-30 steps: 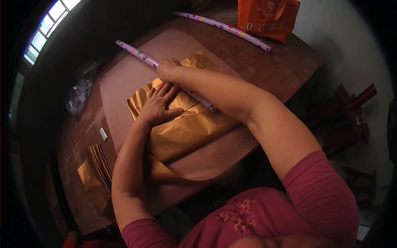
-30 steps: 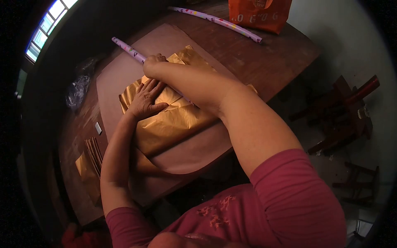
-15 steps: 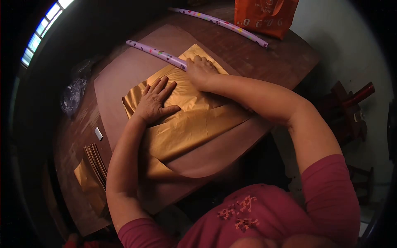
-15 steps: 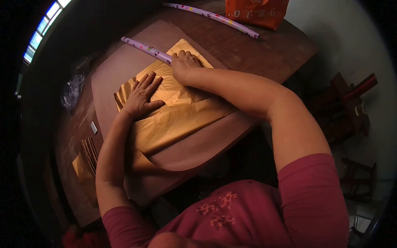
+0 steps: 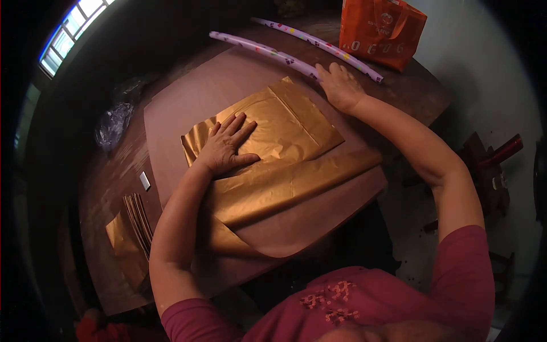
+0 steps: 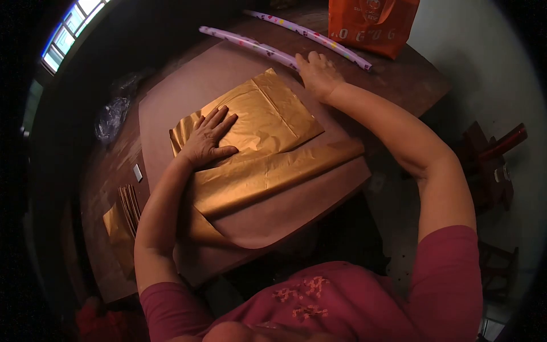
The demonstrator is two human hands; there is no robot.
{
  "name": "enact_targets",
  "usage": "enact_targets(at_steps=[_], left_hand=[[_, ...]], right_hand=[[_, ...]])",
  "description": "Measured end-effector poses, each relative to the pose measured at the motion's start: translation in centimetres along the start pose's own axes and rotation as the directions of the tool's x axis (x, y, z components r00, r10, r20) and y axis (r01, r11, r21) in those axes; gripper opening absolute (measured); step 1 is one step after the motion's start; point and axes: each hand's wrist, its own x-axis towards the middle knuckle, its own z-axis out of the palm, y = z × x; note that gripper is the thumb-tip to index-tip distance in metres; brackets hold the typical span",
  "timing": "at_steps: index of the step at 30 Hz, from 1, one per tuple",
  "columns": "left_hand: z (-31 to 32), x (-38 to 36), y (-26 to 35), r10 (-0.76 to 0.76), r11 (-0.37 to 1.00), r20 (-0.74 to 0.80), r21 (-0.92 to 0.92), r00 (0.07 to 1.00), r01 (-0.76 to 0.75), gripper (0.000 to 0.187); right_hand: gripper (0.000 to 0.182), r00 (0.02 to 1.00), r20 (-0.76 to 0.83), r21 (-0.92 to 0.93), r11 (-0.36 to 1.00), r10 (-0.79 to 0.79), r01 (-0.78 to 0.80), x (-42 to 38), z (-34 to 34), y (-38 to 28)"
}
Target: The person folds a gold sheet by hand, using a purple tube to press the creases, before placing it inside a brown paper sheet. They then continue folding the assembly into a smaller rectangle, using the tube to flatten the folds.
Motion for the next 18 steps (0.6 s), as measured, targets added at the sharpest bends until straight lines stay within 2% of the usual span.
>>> enact_targets(at_steps=[2,4,6,8,12,14,16,17,18], left_hand=[[-0.5,0.0,0.1,0.000,1.000,0.000,0.022,1.000,0.000,0.094],[-0.7,-0.1,0.2,0.014,1.000,-0.003,-0.004,1.000,-0.014,0.091],[-0.8,-0.3,0.0,0.023,1.000,0.005,-0.008,1.000,-0.023,0.090],[-0.8,-0.3,0.1,0.023,1.000,0.019,-0.003,1.000,-0.023,0.090],[-0.5,-0.1,-0.3,0.041,0.999,-0.047,-0.007,0.998,-0.041,0.093],[-0.1,0.0,-0.6,0.049,0.998,-0.049,-0.025,0.998,-0.050,0.093],[-0.5,0.2,-0.8,0.036,0.991,0.005,-0.130,0.999,-0.035,0.094],[-0.8,0.2,-0.7,0.027,0.982,0.029,-0.189,0.999,-0.021,0.094],[-1.8,-0.1,0.0,0.016,1.000,0.043,-0.012,0.999,-0.016,0.093]], right_hand=[[0.047,0.997,-0.059,0.063,0.996,-0.058,0.062,-0.8,-0.1,-2.0],[0.050,0.979,-0.114,0.218,0.958,-0.167,0.188,-0.8,0.7,-5.7],[0.051,0.952,-0.176,0.263,0.920,-0.252,0.292,-1.1,1.5,-7.6],[0.050,0.962,0.098,0.267,0.938,-0.253,0.220,-1.7,1.5,-8.1],[0.050,0.964,0.124,0.220,0.954,-0.235,0.204,-2.5,2.7,-7.2],[0.050,0.966,0.084,0.218,0.950,-0.245,0.222,-2.8,3.1,-7.1],[0.049,0.965,0.084,0.224,0.948,-0.249,0.226,-2.8,3.2,-7.1],[0.049,0.964,0.133,0.237,0.952,-0.231,0.195,-2.8,3.1,-7.2],[0.049,0.960,0.183,0.247,0.955,-0.212,0.164,-2.6,3.1,-7.1]])
